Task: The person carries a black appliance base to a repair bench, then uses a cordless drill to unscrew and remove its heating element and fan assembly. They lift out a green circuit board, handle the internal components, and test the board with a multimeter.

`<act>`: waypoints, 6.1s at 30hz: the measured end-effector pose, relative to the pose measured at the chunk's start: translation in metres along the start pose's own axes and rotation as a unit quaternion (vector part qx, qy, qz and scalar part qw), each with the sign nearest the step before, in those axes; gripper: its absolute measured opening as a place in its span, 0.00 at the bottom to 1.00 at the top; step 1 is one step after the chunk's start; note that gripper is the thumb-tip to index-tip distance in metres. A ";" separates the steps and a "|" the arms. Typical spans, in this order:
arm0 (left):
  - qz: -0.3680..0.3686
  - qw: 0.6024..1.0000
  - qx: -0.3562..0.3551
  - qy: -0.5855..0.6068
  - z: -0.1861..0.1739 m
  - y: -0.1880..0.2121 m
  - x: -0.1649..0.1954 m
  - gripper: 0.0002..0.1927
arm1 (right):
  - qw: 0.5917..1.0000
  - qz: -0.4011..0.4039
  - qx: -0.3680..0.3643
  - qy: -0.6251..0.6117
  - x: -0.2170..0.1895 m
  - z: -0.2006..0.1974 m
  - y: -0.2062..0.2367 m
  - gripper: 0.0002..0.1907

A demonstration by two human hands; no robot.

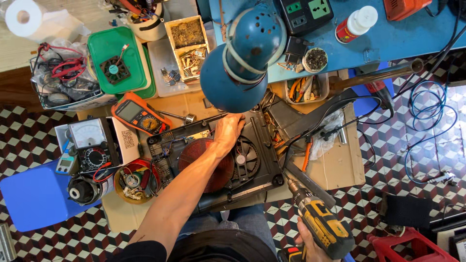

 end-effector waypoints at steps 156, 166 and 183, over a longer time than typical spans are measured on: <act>-0.248 0.848 0.002 0.468 -0.062 0.265 -0.090 0.28 | 0.990 -0.012 0.098 0.101 -0.226 0.036 -0.011 0.12; -0.288 0.606 -0.164 0.723 -0.049 0.197 0.068 0.46 | 0.878 -0.281 0.116 0.370 -0.162 0.011 -0.040 0.08; -0.153 0.742 0.241 0.606 -0.350 0.198 -0.025 0.22 | 0.943 -0.320 -0.014 0.089 -0.291 0.184 -0.087 0.35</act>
Point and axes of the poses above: each hand's wrist, its own y-axis away from the middle knuckle, its own z-axis out of the palm, x = y × z, the point moved 7 cm from there along -y, towards the middle knuckle, and after that the axes turned 5 degrees about y, right-handed, at the moved point
